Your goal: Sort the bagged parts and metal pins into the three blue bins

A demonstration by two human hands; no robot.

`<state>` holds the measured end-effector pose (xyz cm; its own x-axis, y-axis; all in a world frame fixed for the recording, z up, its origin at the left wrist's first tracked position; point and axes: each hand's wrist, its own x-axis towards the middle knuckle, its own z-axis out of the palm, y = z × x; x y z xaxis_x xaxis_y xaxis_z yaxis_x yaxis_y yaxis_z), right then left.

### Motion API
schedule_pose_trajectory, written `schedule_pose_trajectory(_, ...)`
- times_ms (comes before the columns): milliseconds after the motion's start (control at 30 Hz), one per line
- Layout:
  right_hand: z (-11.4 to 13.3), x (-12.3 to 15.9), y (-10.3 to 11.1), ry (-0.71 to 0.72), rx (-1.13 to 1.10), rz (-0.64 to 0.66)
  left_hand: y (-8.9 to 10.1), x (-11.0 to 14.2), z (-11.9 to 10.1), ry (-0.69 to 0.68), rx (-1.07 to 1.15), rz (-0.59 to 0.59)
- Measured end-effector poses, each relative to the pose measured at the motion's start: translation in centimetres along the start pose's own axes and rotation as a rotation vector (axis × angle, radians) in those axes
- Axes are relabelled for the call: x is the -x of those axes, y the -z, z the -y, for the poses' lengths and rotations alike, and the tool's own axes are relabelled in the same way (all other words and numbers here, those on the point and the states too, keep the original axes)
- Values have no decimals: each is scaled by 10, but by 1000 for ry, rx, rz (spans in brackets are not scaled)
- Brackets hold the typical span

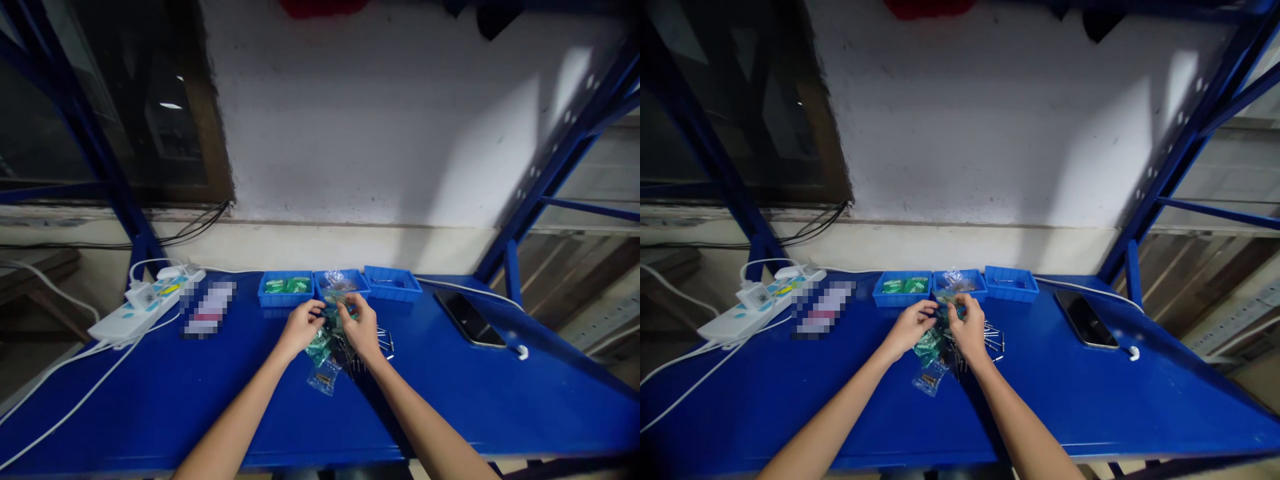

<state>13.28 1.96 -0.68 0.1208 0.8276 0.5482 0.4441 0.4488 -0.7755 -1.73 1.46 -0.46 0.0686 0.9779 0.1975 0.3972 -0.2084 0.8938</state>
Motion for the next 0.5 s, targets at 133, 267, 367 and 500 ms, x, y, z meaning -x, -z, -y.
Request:
schedule_pose_trajectory(133, 3, -4, 1, 68, 67, -51, 7, -3, -3, 159, 394, 3)
schedule_pose_trajectory(267, 27, -27, -9, 205, 31, -74, 12, -5, 0, 245, 554, -80)
schedule_pose_trajectory(367, 48, -53, -30, 325, -43, -92, 12, -6, 5, 316, 576, -137)
schedule_pose_trajectory(500, 59, -78, -58, 456, 61, 39, 13, -6, 6, 294, 621, -117)
